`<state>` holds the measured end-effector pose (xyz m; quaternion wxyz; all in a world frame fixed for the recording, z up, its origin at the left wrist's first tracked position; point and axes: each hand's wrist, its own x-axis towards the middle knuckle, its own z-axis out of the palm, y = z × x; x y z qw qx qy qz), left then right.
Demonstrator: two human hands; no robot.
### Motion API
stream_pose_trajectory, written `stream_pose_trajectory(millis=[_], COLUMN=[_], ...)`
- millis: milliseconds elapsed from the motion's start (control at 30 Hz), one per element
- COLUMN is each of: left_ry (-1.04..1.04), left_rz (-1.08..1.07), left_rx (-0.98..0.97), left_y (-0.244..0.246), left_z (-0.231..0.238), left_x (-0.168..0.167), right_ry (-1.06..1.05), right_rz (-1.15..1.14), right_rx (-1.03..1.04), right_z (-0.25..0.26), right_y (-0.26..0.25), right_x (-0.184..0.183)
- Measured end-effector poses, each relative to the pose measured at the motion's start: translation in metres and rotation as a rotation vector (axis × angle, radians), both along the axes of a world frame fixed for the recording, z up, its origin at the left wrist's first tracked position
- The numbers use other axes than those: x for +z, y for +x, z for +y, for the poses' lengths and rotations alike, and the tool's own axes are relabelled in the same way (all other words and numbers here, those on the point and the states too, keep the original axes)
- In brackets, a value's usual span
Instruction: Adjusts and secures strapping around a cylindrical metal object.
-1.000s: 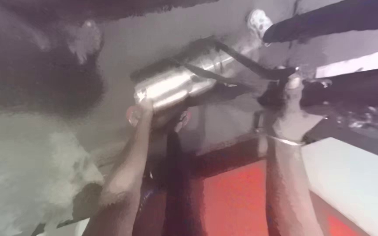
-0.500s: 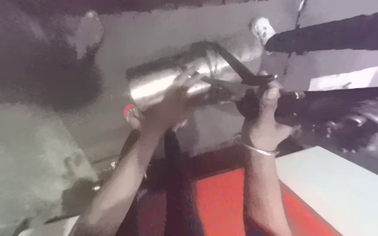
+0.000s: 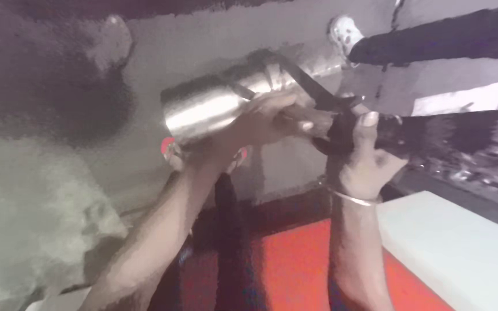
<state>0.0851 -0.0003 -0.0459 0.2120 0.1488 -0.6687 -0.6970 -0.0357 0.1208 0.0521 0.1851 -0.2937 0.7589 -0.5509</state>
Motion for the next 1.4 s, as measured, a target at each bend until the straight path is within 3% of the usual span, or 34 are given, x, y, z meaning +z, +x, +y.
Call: stream_pose_trajectory(millis=[100, 300, 367, 500, 633, 733, 900, 1233, 1400], left_ry=[-0.050, -0.380, -0.420, -0.454, -0.509, -0.378, -0.569, -0.556, -0.581], left_rz=[-0.094, -0.492, -0.534, -0.534, -0.417, -0.508, -0.359, -0.258, -0.266], left_rx=[-0.031, -0.149, -0.108, -0.107, 0.218, 0.233, 0.356, 0.469, 0.458], left_y=[-0.005, -0.031, -0.039, -0.045, -0.069, -0.068, -0.087, -0.078, -0.075], left_z=[0.003, 0.023, 0.032, 0.042, 0.070, 0.063, 0.070, 0.072, 0.067], left_x=[0.011, 0.044, 0.050, 0.053, 0.033, 0.046, 0.013, 0.010, 0.009], right_ry=[-0.006, 0.069, 0.081, 0.186, 0.159, 0.085, 0.044, 0.025, 0.030], right_rz=[-0.019, -0.044, -0.077, -0.039, -0.054, -0.073, -0.079, -0.075, -0.058], right_rx=[-0.029, -0.022, -0.001, -0.149, -0.110, -0.047, -0.096, 0.058, 0.024], right_z=[0.003, 0.016, 0.016, 0.019, 0.024, 0.018, 0.019, 0.018, 0.013], right_y=[-0.006, -0.011, -0.007, -0.019, -0.028, -0.028, -0.041, -0.037, -0.031], right_x=[0.005, 0.010, 0.011, 0.014, 0.017, 0.010, 0.008, 0.008, 0.011])
